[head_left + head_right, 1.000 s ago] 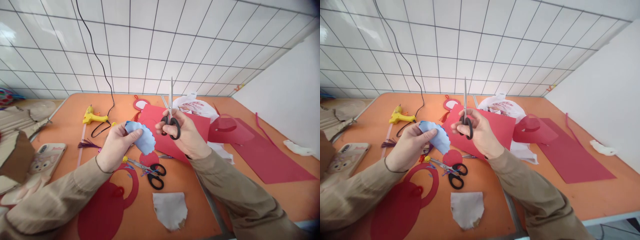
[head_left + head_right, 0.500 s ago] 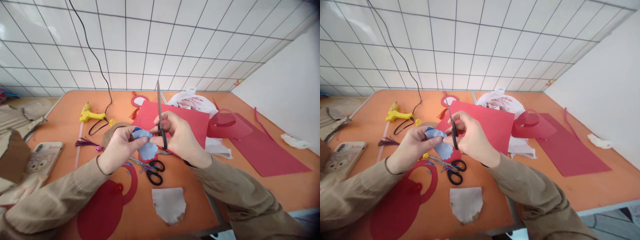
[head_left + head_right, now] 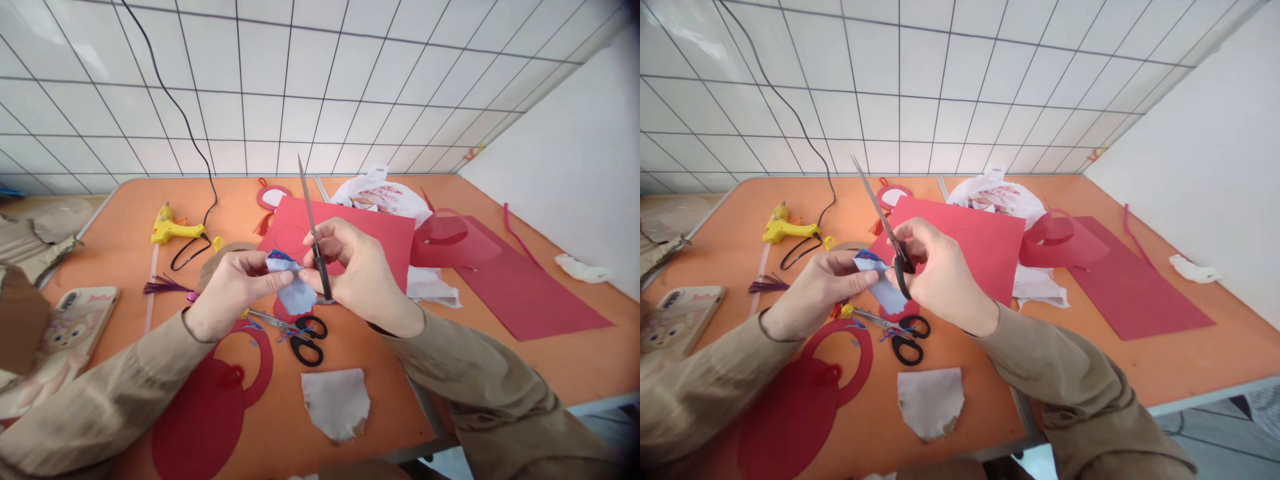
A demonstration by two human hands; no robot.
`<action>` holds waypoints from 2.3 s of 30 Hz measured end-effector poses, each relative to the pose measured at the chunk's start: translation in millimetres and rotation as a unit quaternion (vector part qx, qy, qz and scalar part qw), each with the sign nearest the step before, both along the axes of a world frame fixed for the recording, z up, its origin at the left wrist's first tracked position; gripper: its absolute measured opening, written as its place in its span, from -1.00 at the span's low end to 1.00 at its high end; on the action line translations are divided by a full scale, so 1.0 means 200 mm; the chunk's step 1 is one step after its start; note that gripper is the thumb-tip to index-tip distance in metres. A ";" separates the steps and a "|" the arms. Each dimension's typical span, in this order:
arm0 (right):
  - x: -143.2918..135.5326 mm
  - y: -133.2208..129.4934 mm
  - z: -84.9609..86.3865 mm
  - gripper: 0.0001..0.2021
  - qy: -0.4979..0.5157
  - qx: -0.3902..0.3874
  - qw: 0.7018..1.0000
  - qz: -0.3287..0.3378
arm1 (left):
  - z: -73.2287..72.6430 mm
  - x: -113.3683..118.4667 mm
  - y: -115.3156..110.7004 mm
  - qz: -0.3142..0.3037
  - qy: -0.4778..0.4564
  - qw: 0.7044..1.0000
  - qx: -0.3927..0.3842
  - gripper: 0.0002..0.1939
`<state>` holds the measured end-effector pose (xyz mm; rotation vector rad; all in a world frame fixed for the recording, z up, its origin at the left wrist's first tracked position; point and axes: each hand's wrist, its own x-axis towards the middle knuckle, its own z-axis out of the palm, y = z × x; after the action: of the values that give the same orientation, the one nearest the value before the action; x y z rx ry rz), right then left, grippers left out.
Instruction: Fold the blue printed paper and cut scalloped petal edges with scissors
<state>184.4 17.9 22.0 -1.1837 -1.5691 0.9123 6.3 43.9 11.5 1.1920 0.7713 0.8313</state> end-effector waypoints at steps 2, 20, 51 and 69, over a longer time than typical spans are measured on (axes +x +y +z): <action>0.00 0.00 0.00 -0.69 -0.001 0.003 1.000 -0.001 | 0.01 -0.01 0.00 0.015 0.024 1.000 -0.005 -0.89; 0.00 -0.01 -0.01 -0.72 -0.025 0.010 1.000 -0.007 | 0.00 0.03 -0.08 0.040 -0.073 0.983 -0.162 -0.90; 0.18 -0.05 0.24 -0.67 -0.445 0.073 0.884 0.126 | 0.09 -0.03 -0.03 0.069 -0.015 0.997 -0.014 -0.92; 0.19 -0.07 0.23 -0.61 -0.437 0.083 0.889 0.113 | 0.07 -0.05 -0.02 0.035 -0.018 0.999 -0.020 -0.92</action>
<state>222.5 4.6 67.7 -1.3913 -2.4885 0.3475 -3.3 40.3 26.3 1.1164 0.8011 0.8881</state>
